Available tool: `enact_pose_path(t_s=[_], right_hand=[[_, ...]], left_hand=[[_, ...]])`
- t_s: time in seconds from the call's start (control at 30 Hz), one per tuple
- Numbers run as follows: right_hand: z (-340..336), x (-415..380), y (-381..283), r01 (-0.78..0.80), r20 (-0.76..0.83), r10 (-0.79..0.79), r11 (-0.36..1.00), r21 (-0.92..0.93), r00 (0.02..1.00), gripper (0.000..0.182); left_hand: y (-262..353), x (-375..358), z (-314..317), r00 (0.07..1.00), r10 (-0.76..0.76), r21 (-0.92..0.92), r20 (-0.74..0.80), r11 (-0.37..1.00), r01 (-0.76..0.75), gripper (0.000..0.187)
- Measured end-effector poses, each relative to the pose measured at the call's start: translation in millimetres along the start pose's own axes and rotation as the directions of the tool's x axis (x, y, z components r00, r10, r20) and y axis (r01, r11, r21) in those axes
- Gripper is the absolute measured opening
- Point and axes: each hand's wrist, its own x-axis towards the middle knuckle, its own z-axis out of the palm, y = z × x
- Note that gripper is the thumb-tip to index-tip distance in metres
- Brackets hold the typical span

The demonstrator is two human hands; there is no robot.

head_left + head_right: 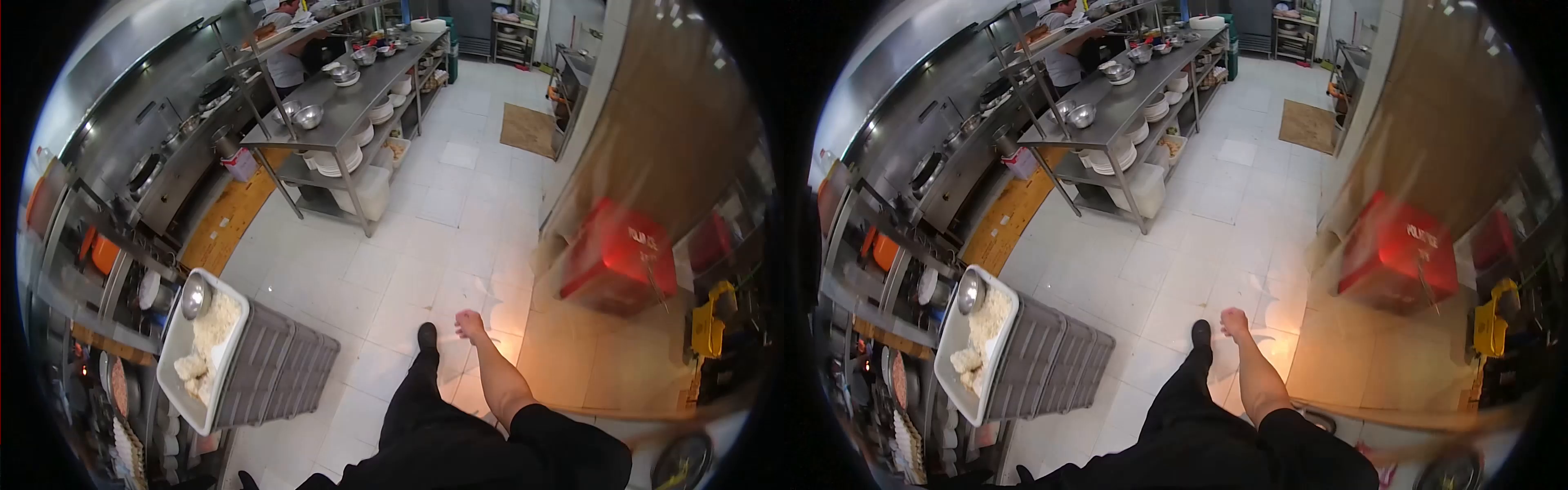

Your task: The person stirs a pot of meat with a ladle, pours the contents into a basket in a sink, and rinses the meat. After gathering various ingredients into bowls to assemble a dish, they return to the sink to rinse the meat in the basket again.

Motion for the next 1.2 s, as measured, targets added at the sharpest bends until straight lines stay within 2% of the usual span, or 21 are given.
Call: enact_pose_path(t_s=[0.1, 0.17, 0.2, 0.23, 0.3, 0.33, 0.37, 0.4, 0.43, 0.6, 0.63, 0.67, 0.73, 0.77, 0.83, 0.87, 0.9, 0.93, 0.97, 1.07, 1.2], right_hand=[[-16, 95, 55, -0.033, 0.209, 0.086, 0.969, -0.243, 0.974, 0.021], [-40, 84, 39, -0.271, 0.14, 0.277, 0.961, -0.061, 0.951, 0.022], [-56, 82, 25, -0.313, 0.112, 0.33, 0.939, -0.144, 0.937, 0.025], [-76, 90, 26, -0.297, 0.131, 0.314, 0.945, -0.137, 0.94, 0.023], [-114, 118, 24, -0.367, -0.056, 0.368, 0.93, 0.029, 0.928, 0.019], [-135, 116, 3, -0.337, -0.103, 0.348, 0.935, 0.112, 0.932, 0.02], [-152, 133, -1, -0.344, -0.128, 0.355, 0.934, 0.1, 0.926, 0.021], [-167, 143, -15, -0.361, -0.174, 0.377, 0.925, 0.118, 0.91, 0.022], [-179, 157, -25, -0.379, -0.199, 0.388, 0.922, 0.08, 0.9, 0.018], [-223, 261, -43, -0.542, -0.049, 0.552, 0.83, 0.134, 0.833, 0.022], [-233, 280, -56, -0.586, 0.007, 0.59, 0.799, 0.135, 0.807, 0.022], [-243, 303, -72, -0.393, 0.097, 0.406, 0.911, -0.123, 0.909, 0.021], [-264, 403, -116, -0.125, 0.234, 0.233, 0.908, -0.4, 0.944, 0.018], [-275, 453, -139, 0.028, 0.299, 0.143, 0.864, -0.503, 0.944, 0.017], [-311, 563, -170, 0.494, 0.499, -0.071, 0.315, -0.81, 0.864, 0.02], [-311, 601, -231, 0.452, 0.449, -0.052, 0.099, -0.886, 0.892, 0.026], [-315, 652, -276, 0.23, 0.205, -0.103, 0.403, -0.886, 0.973, 0.031], [-320, 681, -337, 0.159, -0.003, -0.19, 0.832, -0.532, 0.982, 0.027], [-317, 684, -429, 0.14, -0.001, -0.149, 0.929, -0.342, 0.989, 0.038], [-321, 733, -601, 0.323, -0.045, -0.375, 0.848, -0.42, 0.926, 0.039], [-351, 833, -691, 0.347, 0.006, -0.42, 0.74, -0.576, 0.907, 0.031]], left_hand=[[125, 38, -53, 0.993, 0.107, 0.148, -0.045, 0.984, -0.1, 0.054], [204, 64, -93, 0.978, 0.201, 0.292, -0.056, 0.94, -0.176, 0.049], [242, 80, -118, 0.962, 0.268, 0.386, -0.047, 0.894, -0.23, 0.046], [284, 98, -148, 0.935, 0.353, 0.479, -0.022, 0.825, -0.3, 0.043], [409, 115, -203, 0.853, 0.521, 0.561, 0.027, 0.699, -0.444, 0.038], [484, 135, -226, 0.711, 0.701, 0.775, 0.059, 0.417, -0.475, 0.03], [562, 120, -237, 0.747, 0.634, 0.541, -0.198, 0.706, -0.456, 0.029], [640, 100, -250, 0.717, 0.669, 0.503, -0.196, 0.696, -0.512, 0.023], [701, 113, -268, 0.597, 0.763, 0.448, -0.248, 0.637, -0.628, 0.029], [939, 65, -265, 0.486, 0.828, 0.448, -0.279, 0.56, -0.697, 0.029], [962, 76, -263, 0.491, 0.831, 0.438, -0.263, 0.556, -0.707, 0.029], [983, 84, -260, 0.487, 0.852, 0.52, -0.191, 0.509, -0.687, 0.029], [1000, 143, -267, 0.515, 0.852, 0.746, -0.092, 0.402, -0.531, 0.03], [1003, 170, -267, 0.576, 0.81, 0.748, -0.114, 0.451, -0.486, 0.033], [993, 158, -244, 0.701, 0.681, 0.517, -0.211, 0.687, -0.511, 0.038], [977, 171, -241, 0.673, 0.706, 0.587, -0.219, 0.647, -0.487, 0.033], [962, 183, -240, 0.749, 0.625, 0.56, -0.22, 0.71, -0.427, 0.036], [967, 163, -232, 0.844, 0.537, 0.857, -0.01, 0.439, -0.27, 0.034], [946, 169, -225, 0.826, 0.564, 0.849, -0.009, 0.44, -0.292, 0.028], [955, 165, -215, 0.972, 0.213, 0.435, -0.097, 0.888, -0.151, 0.027], [1046, 199, -229, 0.996, 0.057, 0.194, -0.071, 0.98, -0.042, 0.026]])
